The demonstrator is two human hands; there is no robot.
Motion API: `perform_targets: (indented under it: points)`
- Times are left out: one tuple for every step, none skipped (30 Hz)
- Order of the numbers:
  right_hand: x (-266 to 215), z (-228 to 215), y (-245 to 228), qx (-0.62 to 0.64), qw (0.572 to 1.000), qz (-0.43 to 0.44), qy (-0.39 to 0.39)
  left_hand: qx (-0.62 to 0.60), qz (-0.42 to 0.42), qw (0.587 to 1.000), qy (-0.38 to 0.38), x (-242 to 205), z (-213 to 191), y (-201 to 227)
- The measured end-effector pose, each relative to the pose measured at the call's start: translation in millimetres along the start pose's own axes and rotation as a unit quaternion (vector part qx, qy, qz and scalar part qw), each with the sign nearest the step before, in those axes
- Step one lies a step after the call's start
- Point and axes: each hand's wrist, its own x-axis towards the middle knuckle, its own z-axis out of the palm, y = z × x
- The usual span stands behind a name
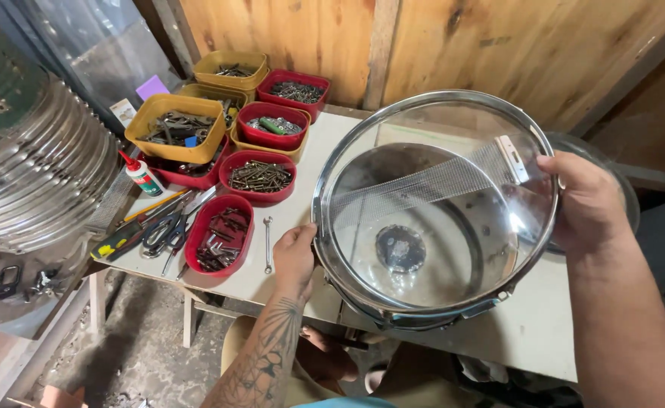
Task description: The person assembles a metal drum by placing a mesh screen into the drum shell and securing it with a metal rim. They then use a screwdriver to tighten the tension rods around the drum's circumference to fasten the rim in place.
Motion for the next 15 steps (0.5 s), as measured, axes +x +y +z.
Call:
perform_targets:
  points:
    - [3.3,3.9,1.2,-0.011,1.000,-0.010,0.013,-0.009,-0.003,1.000,0.002,-2.3,-0.9,0.7]
    - [-0.1,11.1,-3.0,-0.010,1.000,-0.010,0.011,-0.010,-0.001,1.000,0.004,0.2,-0.1,-0.5]
    - [-4.1,18.4,-6.4,0.001,1.000,-0.012,0.015,-0.008,0.010,1.000,0.008,2.1,-0.4,-2.4]
    - [-8.0,25.5,-9.8,0.013,1.000,-0.013,0.019,-0.006,0.021,1.000,0.012,4.0,-0.5,-4.4]
    - [-7.9,25.9,-10.1,0.013,1.000,-0.013,0.017,-0.006,0.022,1.000,0.014,1.6,-1.4,-2.1]
    - [-7.7,26.3,-10.6,0.020,1.000,-0.012,0.004,-0.011,0.011,1.000,0.010,-0.8,-2.0,0.2]
    - [-7.7,26.3,-11.6,0.028,1.000,-0.011,-0.008,-0.016,0.000,1.000,0.005,-3.0,-1.9,2.7]
    - [-6.8,25.4,-11.2,0.028,0.999,-0.012,-0.009,-0.017,0.001,1.000,0.006,-5.3,-2.7,5.2]
    - [-6.4,24.0,-10.8,0.028,1.000,-0.013,-0.008,-0.019,-0.007,1.000,0.003,-7.8,-3.2,7.2]
    - [-5.9,22.5,-10.5,0.027,1.000,-0.014,-0.006,-0.022,-0.016,1.000,-0.001,-10.3,-3.6,9.2]
    - [-10.1,25.3,-13.8,0.027,1.000,-0.014,-0.007,-0.023,-0.015,1.000,0.000,-5.4,-4.9,5.7]
    - [-14.2,28.1,-17.0,0.037,0.999,-0.013,-0.008,-0.030,-0.006,1.000,-0.003,-0.4,-6.2,2.2]
    - [-18.1,31.3,-19.7,0.046,0.999,-0.011,-0.011,-0.038,0.003,0.999,-0.005,4.6,-8.1,-1.5]
    - [-26.3,40.2,-25.3,0.046,0.999,-0.011,-0.012,-0.039,0.003,0.999,-0.003,5.1,-10.1,-0.6]
    - [-35.0,48.9,-30.5,0.033,0.999,-0.034,-0.012,0.003,0.027,1.000,0.005,5.2,-12.5,0.1]
